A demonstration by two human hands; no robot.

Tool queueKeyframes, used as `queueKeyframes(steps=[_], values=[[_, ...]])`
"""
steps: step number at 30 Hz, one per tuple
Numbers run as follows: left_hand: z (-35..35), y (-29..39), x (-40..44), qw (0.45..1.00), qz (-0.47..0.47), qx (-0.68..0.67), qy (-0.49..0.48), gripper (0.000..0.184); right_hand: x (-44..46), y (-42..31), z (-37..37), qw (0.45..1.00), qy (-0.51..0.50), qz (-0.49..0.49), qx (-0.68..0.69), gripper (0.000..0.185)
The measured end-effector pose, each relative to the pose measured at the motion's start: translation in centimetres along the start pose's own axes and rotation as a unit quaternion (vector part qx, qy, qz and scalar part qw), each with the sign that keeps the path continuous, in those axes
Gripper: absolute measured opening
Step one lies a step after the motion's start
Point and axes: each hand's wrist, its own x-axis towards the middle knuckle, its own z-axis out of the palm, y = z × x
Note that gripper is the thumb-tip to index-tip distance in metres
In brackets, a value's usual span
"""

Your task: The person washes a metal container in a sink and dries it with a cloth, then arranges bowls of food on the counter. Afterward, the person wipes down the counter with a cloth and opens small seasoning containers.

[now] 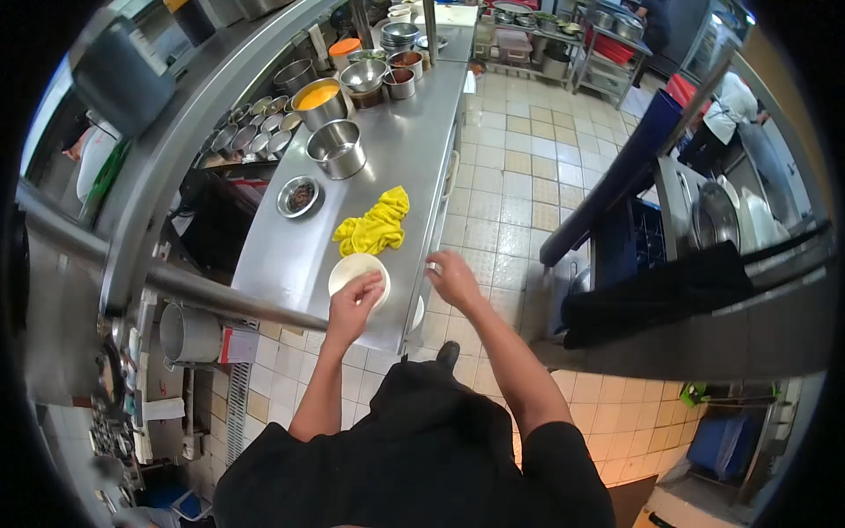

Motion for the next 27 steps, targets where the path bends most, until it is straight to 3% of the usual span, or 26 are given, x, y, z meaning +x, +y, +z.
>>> queueKeyframes(steps=[5,9,10,12,13,15,17,19,21,23,25,27], values=[[0.8,1.5,10.6,0.998,0.041,0.000,0.039,0.031,9.4,-1.1,4.4,0.989,-0.119,-0.062,-0.062,0.038],[0.0,2.7,18.1,0.992,-0.065,0.062,0.083,0.036,15.3,0.4,9.7,0.930,-0.244,-0.155,-0.228,0.049],[-0.3,0.4,20.3,0.992,-0.074,0.033,0.101,0.041,15.4,0.7,10.1,0.919,-0.241,-0.196,-0.244,0.050],[-1.4,-2.9,23.5,0.980,-0.078,0.127,0.131,0.046,16.6,2.8,11.0,0.894,-0.290,-0.249,-0.231,0.049],[-1.8,-3.9,26.7,0.972,-0.066,0.169,0.150,0.048,17.2,4.2,10.9,0.892,-0.268,-0.290,-0.219,0.052],[-2.4,-5.8,31.7,0.915,-0.057,0.339,0.212,0.059,19.2,7.1,11.1,0.893,-0.272,-0.295,-0.201,0.049],[-1.5,-5.7,35.2,0.822,-0.086,0.512,0.235,0.068,22.2,9.2,8.4,0.914,-0.244,-0.274,-0.174,0.049],[-1.8,-9.1,38.3,0.774,-0.099,0.595,0.196,0.072,25.7,12.6,7.0,0.937,-0.197,-0.249,-0.146,0.047],[-1.9,-8.4,39.6,0.771,-0.226,0.585,0.111,0.049,29.8,14.6,4.3,0.942,-0.195,-0.229,-0.151,0.047],[-1.9,-8.0,40.5,0.776,-0.236,0.577,0.098,0.027,34.5,16.4,2.1,0.934,-0.234,-0.221,-0.152,0.046],[-2.5,-11.8,40.6,0.798,-0.181,0.559,0.133,0.025,38.8,18.4,0.9,0.910,-0.323,-0.218,-0.145,0.047],[-1.5,-9.2,40.2,0.832,-0.194,0.498,0.150,0.027,41.9,20.1,-0.4,0.889,-0.388,-0.226,-0.093,0.054]])
